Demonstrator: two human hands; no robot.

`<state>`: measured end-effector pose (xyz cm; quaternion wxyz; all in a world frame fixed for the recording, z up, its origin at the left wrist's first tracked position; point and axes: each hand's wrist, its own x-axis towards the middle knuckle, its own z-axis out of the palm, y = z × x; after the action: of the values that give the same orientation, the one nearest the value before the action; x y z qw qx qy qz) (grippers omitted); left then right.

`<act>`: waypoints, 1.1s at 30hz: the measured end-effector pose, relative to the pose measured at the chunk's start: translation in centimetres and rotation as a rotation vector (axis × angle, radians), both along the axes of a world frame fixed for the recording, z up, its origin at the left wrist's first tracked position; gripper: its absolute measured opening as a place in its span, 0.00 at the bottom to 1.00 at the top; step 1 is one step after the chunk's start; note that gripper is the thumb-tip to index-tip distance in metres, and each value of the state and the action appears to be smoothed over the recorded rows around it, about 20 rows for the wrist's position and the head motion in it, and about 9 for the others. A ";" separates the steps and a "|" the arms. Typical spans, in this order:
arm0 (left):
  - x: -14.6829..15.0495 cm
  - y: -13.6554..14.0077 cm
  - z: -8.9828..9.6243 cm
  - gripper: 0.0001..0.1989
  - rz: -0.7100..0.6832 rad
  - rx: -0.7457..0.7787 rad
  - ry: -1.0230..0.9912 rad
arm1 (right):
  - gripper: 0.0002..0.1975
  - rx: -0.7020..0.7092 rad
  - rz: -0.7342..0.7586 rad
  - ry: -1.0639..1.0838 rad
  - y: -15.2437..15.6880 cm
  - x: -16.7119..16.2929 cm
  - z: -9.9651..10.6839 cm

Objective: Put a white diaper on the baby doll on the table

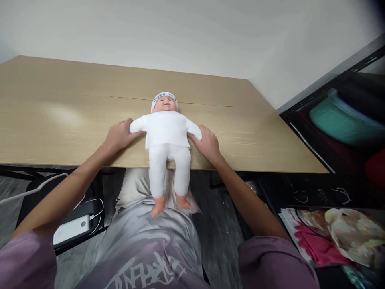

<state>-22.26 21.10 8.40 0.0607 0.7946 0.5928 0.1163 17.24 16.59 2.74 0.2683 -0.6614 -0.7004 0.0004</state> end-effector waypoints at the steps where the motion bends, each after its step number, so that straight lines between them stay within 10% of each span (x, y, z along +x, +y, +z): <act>1: 0.1 1.5 0.0 0.40 -0.003 0.002 -0.011 | 0.28 0.010 -0.016 -0.008 1.3 -0.1 -0.1; 17: 1.0 23.1 -3.7 0.38 0.021 0.362 -0.065 | 0.36 0.159 0.016 0.025 21.2 1.6 -1.9; 27: 1.1 29.1 -4.5 0.43 0.021 0.354 -0.100 | 0.36 0.222 0.027 0.010 28.5 2.0 -2.2; 33: 0.1 28.1 -4.6 0.48 -0.044 0.386 -0.086 | 0.37 0.240 0.085 0.007 28.2 3.0 -2.5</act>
<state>-22.17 49.22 3.81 -0.0650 0.7984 0.5390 0.2603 20.25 44.78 0.21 0.3475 -0.5942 -0.7220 -0.0697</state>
